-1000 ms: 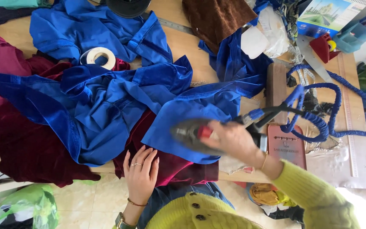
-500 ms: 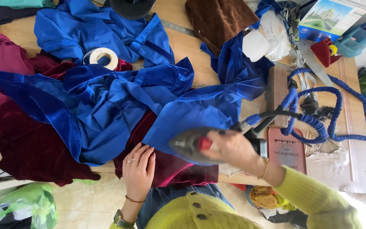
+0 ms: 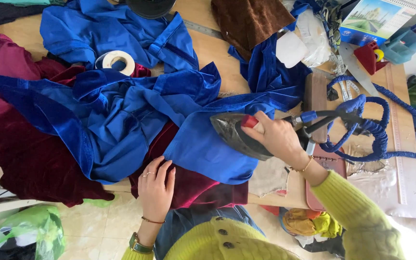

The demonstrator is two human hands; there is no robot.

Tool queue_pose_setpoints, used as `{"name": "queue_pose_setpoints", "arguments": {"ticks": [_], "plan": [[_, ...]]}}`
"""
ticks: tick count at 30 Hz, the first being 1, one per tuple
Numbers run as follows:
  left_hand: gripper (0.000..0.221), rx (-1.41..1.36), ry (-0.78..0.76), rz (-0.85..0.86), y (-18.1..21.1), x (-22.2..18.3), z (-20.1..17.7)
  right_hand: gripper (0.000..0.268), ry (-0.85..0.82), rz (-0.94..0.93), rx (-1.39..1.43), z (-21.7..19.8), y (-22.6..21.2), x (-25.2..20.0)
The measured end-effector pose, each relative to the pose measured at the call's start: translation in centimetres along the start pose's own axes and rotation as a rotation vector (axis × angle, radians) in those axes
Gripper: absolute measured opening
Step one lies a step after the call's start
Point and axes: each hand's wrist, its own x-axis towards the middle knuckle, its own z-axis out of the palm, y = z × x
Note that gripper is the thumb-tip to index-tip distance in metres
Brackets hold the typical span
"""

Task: Ironing and pressing seams on blue velvet fabric using a steam iron on a sewing workshop table.

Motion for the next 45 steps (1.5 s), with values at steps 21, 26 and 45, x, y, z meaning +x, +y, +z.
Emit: {"name": "queue_pose_setpoints", "arguments": {"ticks": [21,26,45], "plan": [[0.024,0.153,-0.197,-0.063,-1.7,3.2,5.0,0.046,0.043,-0.141,0.191,3.0,4.0,-13.0],[0.03,-0.368,-0.463,-0.248,3.4,8.1,1.8,0.052,-0.156,0.209,0.067,4.5,10.5,-18.4],[0.04,-0.624,-0.573,0.591,10.9,19.2,10.2,0.041,-0.1,0.756,0.005,3.2,21.5,-23.7]]}}
